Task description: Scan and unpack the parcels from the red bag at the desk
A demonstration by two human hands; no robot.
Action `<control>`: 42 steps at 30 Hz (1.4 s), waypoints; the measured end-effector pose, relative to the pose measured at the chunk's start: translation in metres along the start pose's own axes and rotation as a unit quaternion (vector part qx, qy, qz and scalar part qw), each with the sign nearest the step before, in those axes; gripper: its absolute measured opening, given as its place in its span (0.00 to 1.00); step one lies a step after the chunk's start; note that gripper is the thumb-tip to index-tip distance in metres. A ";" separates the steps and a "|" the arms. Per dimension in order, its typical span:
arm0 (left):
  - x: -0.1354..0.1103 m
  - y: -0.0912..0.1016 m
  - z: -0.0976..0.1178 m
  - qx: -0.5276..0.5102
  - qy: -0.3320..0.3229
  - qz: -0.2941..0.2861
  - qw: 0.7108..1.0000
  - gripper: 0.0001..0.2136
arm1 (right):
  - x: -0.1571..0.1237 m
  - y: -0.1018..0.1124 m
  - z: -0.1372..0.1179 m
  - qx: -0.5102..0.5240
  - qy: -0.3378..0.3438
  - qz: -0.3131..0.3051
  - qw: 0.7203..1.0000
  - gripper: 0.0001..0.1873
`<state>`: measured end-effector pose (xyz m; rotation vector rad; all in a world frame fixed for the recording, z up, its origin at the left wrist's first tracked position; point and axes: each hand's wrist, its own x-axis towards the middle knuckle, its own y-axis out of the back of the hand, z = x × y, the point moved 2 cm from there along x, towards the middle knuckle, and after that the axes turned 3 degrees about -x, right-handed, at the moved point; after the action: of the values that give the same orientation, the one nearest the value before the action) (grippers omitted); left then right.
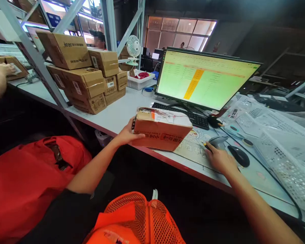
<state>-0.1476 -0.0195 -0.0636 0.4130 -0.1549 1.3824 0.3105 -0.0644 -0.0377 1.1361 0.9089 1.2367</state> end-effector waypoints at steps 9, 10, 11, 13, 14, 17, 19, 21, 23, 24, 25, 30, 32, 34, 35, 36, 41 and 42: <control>0.027 0.041 0.113 0.208 -0.124 -0.005 0.970 0.43 | -0.002 0.136 -0.035 0.151 0.186 0.297 0.924 0.29; 0.034 0.038 0.124 0.263 -0.108 -0.033 0.958 0.38 | -0.007 0.154 -0.046 0.141 0.216 0.297 0.919 0.28; 0.041 0.033 0.131 0.299 -0.088 -0.066 0.948 0.32 | -0.012 0.169 -0.060 0.124 0.241 0.297 0.916 0.27; 0.052 0.022 0.131 0.316 -0.063 -0.094 0.942 0.20 | -0.020 0.190 -0.091 0.071 0.281 0.269 0.919 0.26; 0.055 0.016 0.128 0.305 -0.061 -0.084 0.946 0.17 | -0.024 0.196 -0.107 0.041 0.293 0.250 0.922 0.25; 0.055 0.006 0.113 0.260 -0.078 -0.012 0.962 0.14 | -0.031 0.201 -0.150 -0.034 0.301 0.190 0.934 0.24; 0.052 0.004 0.106 0.236 -0.086 0.011 0.968 0.14 | -0.032 0.199 -0.170 -0.058 0.295 0.170 0.939 0.23; 0.050 0.003 0.103 0.218 -0.095 0.021 0.971 0.13 | -0.031 0.195 -0.178 -0.064 0.286 0.170 0.941 0.22; 0.048 0.004 0.102 0.208 -0.102 0.062 0.971 0.16 | -0.025 0.188 -0.169 -0.054 0.246 0.168 0.953 0.21; 0.047 0.005 0.102 0.205 -0.105 0.089 0.969 0.18 | -0.019 0.185 -0.158 -0.045 0.214 0.162 0.962 0.22; 0.046 0.006 0.101 0.202 -0.106 0.114 0.967 0.19 | -0.012 0.180 -0.142 -0.036 0.175 0.152 0.972 0.22; 0.047 0.008 0.098 0.204 -0.109 0.156 0.960 0.21 | 0.020 0.142 -0.045 0.003 0.051 0.110 0.993 0.29; 0.053 0.008 0.097 0.203 -0.116 0.156 0.960 0.21 | 0.024 0.111 -0.025 0.038 0.041 0.114 0.992 0.30; 0.061 0.008 0.095 0.183 -0.113 0.141 0.966 0.22 | 0.023 0.069 -0.019 0.065 0.023 0.095 0.993 0.29; 0.065 0.008 0.093 0.165 -0.103 0.129 0.972 0.22 | 0.022 0.047 -0.021 0.068 0.014 0.068 0.995 0.29; 0.069 0.009 0.090 0.144 -0.088 0.117 0.979 0.22 | 0.021 0.026 -0.024 0.068 0.012 0.046 0.997 0.29; 0.083 0.011 0.071 0.016 0.026 0.088 0.996 0.25 | 0.025 0.006 -0.040 0.095 0.039 0.078 0.992 0.26; 0.084 0.010 0.068 -0.007 0.051 0.089 0.995 0.25 | 0.027 0.024 -0.044 0.134 0.065 0.122 0.981 0.25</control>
<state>-0.1323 0.0340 0.0301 0.3216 -0.1194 1.5736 0.2664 -0.0322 -0.0225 1.4250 1.0836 1.4305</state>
